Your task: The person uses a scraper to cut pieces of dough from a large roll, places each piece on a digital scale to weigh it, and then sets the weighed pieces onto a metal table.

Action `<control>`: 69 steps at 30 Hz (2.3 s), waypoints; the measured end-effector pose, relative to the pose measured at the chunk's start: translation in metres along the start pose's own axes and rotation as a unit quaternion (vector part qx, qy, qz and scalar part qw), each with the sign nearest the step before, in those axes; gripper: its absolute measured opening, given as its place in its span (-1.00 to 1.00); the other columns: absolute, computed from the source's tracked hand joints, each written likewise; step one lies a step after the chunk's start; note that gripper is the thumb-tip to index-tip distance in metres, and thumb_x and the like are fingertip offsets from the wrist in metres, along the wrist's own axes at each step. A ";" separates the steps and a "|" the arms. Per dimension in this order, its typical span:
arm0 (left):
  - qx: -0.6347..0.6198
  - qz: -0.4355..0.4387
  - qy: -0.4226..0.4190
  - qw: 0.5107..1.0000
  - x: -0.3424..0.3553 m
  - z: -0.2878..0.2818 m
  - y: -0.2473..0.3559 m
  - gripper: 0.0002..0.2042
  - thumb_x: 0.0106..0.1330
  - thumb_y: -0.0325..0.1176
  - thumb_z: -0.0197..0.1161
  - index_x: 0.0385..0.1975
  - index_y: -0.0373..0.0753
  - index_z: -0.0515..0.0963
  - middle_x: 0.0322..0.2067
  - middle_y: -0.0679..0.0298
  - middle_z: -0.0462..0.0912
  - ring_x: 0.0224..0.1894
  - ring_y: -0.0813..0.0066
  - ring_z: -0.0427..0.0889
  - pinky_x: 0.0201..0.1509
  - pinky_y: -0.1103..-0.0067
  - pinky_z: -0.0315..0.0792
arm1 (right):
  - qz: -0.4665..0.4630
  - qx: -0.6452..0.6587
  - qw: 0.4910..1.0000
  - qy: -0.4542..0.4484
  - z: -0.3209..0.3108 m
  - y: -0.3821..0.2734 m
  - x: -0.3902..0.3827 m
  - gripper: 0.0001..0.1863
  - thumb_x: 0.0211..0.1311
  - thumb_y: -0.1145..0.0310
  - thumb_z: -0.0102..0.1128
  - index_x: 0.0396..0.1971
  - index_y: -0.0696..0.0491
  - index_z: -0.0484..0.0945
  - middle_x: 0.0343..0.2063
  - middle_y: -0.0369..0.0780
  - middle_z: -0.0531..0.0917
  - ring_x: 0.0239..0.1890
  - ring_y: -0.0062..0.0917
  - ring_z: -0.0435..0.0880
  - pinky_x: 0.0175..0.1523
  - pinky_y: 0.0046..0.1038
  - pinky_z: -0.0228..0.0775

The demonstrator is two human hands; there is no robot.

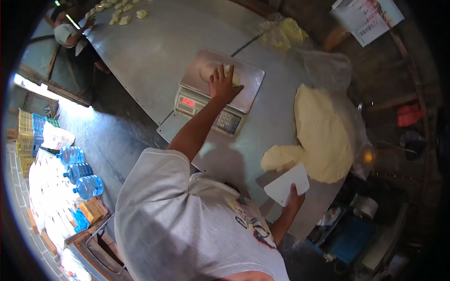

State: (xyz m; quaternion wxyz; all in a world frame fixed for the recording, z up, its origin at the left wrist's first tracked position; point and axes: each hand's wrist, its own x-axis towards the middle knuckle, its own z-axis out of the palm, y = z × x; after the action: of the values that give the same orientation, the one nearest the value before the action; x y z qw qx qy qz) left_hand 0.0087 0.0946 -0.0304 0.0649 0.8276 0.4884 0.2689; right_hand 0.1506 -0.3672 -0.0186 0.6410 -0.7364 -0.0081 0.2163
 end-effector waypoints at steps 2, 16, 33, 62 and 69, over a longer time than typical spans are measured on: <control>-0.017 -0.046 -0.061 0.997 0.033 0.006 -0.011 -0.19 0.12 0.00 0.39 0.34 -0.20 0.23 0.32 -0.12 0.22 0.33 -0.14 0.25 0.25 0.06 0.27 | -0.007 0.018 1.000 -0.012 0.001 -0.002 -0.001 -0.44 0.25 0.59 0.18 0.26 0.25 0.30 0.14 -0.05 0.52 0.14 -0.28 0.54 0.23 -0.29 0.36; -0.081 0.411 0.693 0.587 0.136 -0.441 -0.024 -0.44 0.37 -0.07 0.17 0.28 -0.22 0.27 0.24 -0.03 0.27 0.28 -0.08 0.28 0.29 0.07 0.17 | -0.017 0.102 0.992 -0.075 0.013 0.000 -0.001 -0.45 0.24 0.55 0.16 0.24 0.30 0.29 0.10 -0.02 0.53 0.07 -0.26 0.57 0.16 -0.29 0.42; -0.294 0.140 -0.198 0.924 -0.198 0.020 0.122 -0.07 -0.05 -0.03 0.57 0.30 -0.34 0.26 0.29 -0.14 0.31 0.37 -0.07 0.23 0.45 0.23 0.13 | -0.063 0.064 0.996 0.007 -0.083 -0.062 0.050 -0.36 0.12 0.59 0.33 0.23 0.28 0.33 0.09 -0.05 0.54 0.08 -0.32 0.57 0.20 -0.30 0.41; -0.275 -0.072 -0.396 0.873 -0.248 -0.006 0.272 -0.58 -0.11 -0.34 0.49 -0.20 -0.26 0.57 -0.28 0.04 0.69 -0.18 -0.04 0.66 -0.10 0.27 0.54 | -0.475 -0.595 0.567 -0.313 0.027 -0.005 0.303 -0.89 0.07 0.38 0.12 -0.45 0.05 0.60 -0.46 -0.08 0.69 -0.35 -0.15 0.72 -0.21 -0.08 0.54; -0.052 0.047 -0.239 0.969 -0.310 0.003 0.164 -0.36 -0.10 -0.34 0.51 0.09 -0.13 0.45 0.05 0.14 0.55 0.22 0.13 0.42 0.26 0.19 0.28 | -0.404 -0.477 0.705 -0.336 0.011 -0.078 0.164 -0.86 0.26 0.37 0.14 -0.29 0.13 0.55 -0.51 0.00 0.65 -0.39 -0.05 0.67 -0.28 -0.10 0.52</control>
State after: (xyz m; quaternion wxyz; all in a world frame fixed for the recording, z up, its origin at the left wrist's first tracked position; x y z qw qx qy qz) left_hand 0.0201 -0.2507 -0.0905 0.2101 0.8853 0.4047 0.0915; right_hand 0.3164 -0.2958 0.0043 0.1852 -0.7486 -0.6218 0.1368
